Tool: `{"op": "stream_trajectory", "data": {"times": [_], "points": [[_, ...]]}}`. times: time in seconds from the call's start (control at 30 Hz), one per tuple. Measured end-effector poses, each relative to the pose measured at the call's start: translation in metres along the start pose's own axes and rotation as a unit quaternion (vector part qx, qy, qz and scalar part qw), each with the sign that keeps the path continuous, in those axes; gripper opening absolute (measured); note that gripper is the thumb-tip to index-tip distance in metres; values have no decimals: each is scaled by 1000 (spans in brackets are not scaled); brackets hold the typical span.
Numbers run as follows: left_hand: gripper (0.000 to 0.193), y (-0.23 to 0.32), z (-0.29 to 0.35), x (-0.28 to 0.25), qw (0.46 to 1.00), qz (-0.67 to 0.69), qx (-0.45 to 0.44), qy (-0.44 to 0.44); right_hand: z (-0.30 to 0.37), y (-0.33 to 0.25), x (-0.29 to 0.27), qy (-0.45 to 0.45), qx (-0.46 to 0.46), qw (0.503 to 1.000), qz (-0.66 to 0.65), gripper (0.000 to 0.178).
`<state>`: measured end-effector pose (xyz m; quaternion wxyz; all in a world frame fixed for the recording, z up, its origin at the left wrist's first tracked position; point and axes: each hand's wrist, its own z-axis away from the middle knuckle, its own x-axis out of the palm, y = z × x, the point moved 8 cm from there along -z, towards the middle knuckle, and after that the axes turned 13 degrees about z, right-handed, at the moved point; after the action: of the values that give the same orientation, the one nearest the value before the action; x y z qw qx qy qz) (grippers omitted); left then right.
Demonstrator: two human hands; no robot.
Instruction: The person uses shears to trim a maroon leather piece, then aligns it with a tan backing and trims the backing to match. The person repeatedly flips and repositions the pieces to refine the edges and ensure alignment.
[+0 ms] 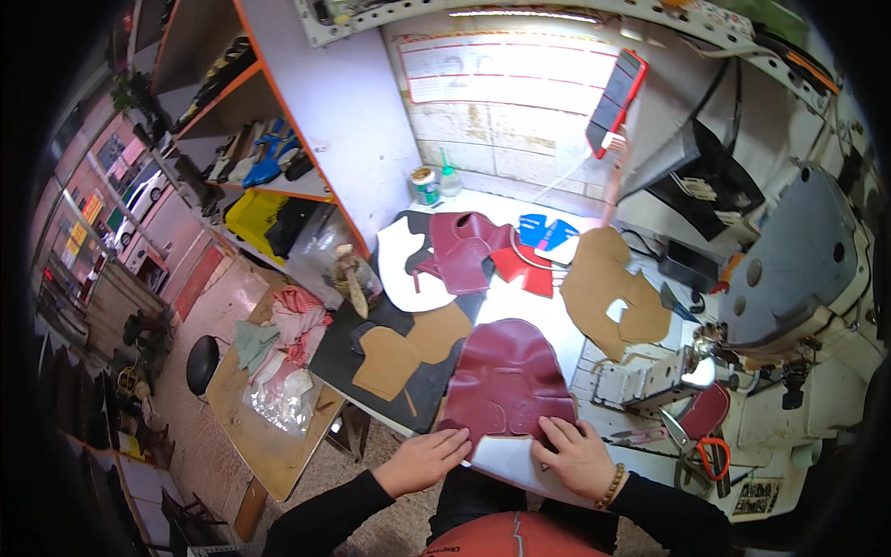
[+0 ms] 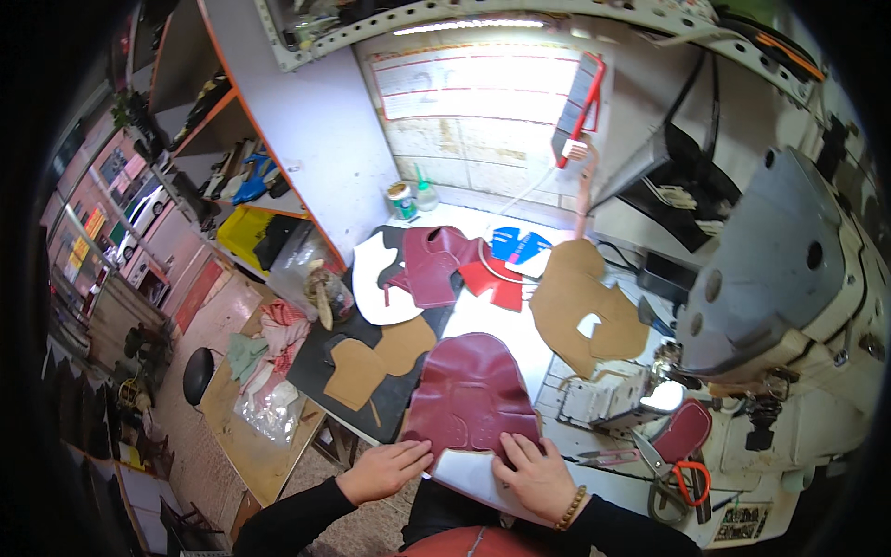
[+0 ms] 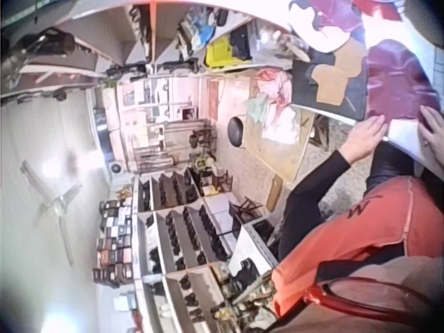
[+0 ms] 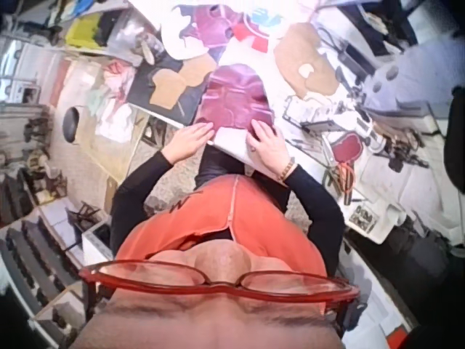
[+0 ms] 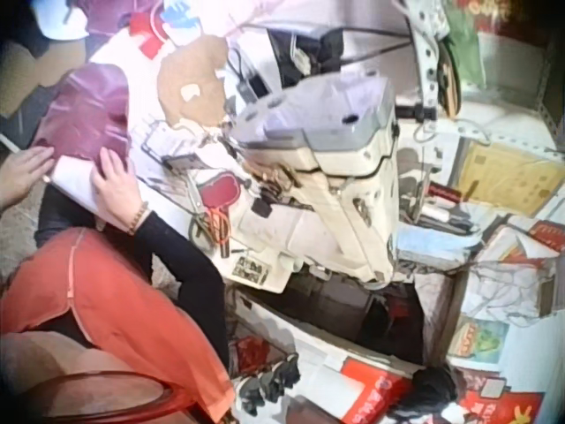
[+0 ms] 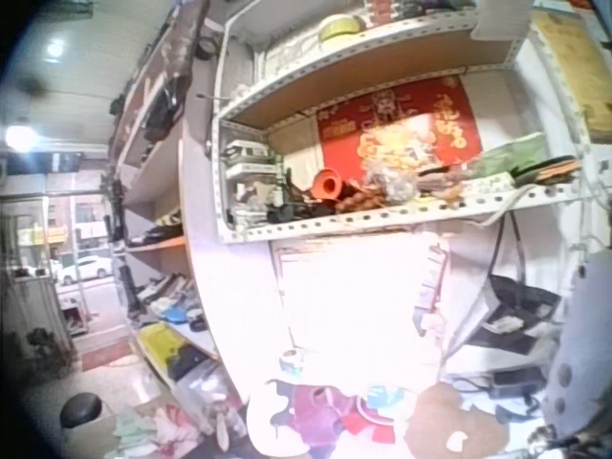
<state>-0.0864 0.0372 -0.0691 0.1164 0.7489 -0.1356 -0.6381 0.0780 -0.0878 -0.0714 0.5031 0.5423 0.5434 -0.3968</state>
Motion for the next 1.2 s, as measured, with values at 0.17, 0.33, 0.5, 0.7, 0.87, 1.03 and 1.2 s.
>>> {"op": "stream_trajectory", "data": {"times": [0.17,0.33,0.5,0.7,0.87,1.03,1.2], "points": [[44,16,-29,15,997,31,29,58,-28,33,8,-15,-26,996,82,22],[29,55,-109,35,976,123,45,173,-44,89,0,29,118,987,108,24],[9,64,-137,39,952,203,6,230,29,88,-17,183,340,884,-264,28],[12,40,-136,57,855,460,-129,202,71,13,53,112,394,505,-760,47],[33,40,-131,51,852,473,-110,194,71,17,61,107,417,518,-739,46],[47,40,-163,37,922,368,1,119,64,28,56,123,424,657,-611,31],[23,58,-188,41,953,297,51,-11,72,48,23,139,367,756,-524,16]]}}
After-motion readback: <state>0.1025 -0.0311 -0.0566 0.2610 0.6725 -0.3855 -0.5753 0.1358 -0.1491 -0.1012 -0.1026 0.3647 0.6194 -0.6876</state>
